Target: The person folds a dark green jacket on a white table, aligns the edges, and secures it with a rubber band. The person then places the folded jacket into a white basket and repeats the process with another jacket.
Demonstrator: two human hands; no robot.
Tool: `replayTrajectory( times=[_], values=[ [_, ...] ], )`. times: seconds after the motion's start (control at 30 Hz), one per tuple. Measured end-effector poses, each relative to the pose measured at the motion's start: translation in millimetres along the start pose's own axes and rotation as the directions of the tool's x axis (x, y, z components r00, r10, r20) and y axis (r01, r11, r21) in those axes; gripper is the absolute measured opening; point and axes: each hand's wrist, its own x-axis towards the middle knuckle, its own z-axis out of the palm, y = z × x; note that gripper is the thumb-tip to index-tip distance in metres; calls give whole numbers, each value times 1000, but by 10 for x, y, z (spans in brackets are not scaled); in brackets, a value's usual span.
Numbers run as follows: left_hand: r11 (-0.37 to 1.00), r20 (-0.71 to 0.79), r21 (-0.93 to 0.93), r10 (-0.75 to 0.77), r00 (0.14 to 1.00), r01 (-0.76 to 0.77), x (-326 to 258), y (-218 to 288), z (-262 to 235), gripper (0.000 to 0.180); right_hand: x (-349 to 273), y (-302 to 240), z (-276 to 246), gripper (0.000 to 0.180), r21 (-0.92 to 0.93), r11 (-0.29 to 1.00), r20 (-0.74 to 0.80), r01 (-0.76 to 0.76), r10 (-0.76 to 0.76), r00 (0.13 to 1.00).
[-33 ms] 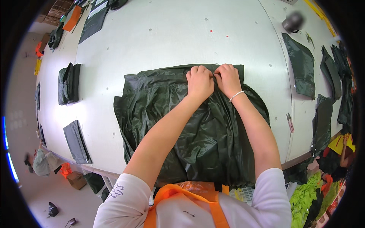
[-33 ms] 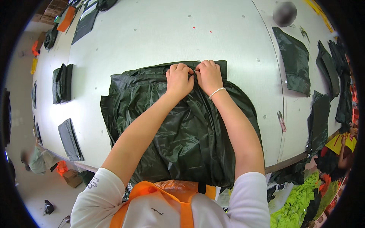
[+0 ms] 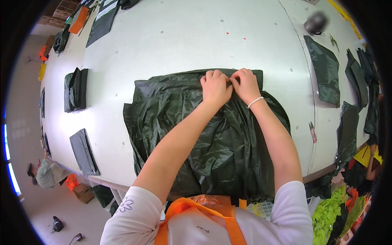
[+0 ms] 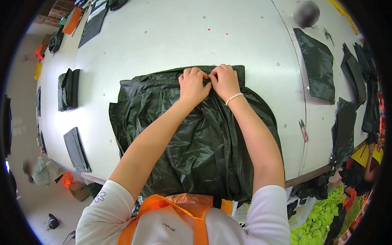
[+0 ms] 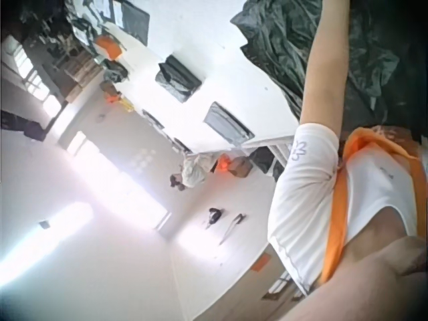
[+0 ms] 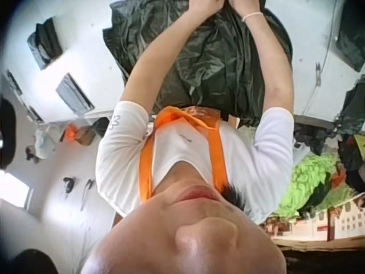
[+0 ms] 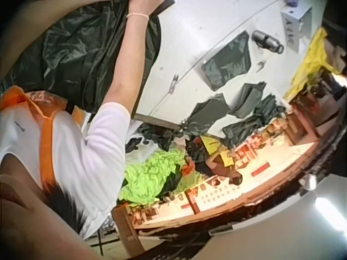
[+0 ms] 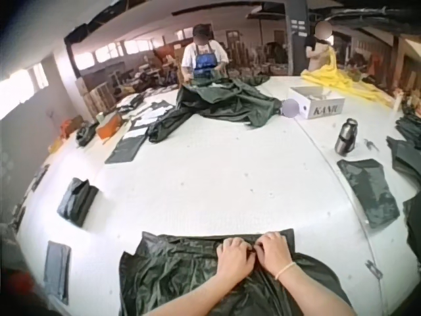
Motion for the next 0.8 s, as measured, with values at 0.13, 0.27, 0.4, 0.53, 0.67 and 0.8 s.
replayTrajectory(
  times=[0.13, 0.27, 0.4, 0.53, 0.67, 0.8],
  values=[
    [963, -34, 262, -63, 997, 70, 119, 12, 160, 15, 70, -93, -22, 8, 186, 975, 50, -122, 114, 992],
    [983, 2, 179, -47, 999, 46, 203, 17, 160, 10, 80, -45, -32, 7, 336, 930, 71, -148, 132, 989],
    [985, 190, 23, -174, 966, 173, 287, -27, 6, 14, -47, -5, -67, 7, 302, 953, -110, 40, -6, 994],
    [971, 130, -162, -158, 979, 179, 229, -80, -88, 17, -83, -22, -113, 10, 246, 969, -48, -2, 14, 999],
    [981, -39, -86, -178, 983, 175, 106, -415, -475, 12, -85, -24, -279, 5, 168, 986, -131, -2, 24, 991],
    [995, -236, -18, -101, 966, 100, -160, -617, -687, 9, -108, -97, -258, 3, 118, 992, -144, 47, -30, 989]
  ],
)
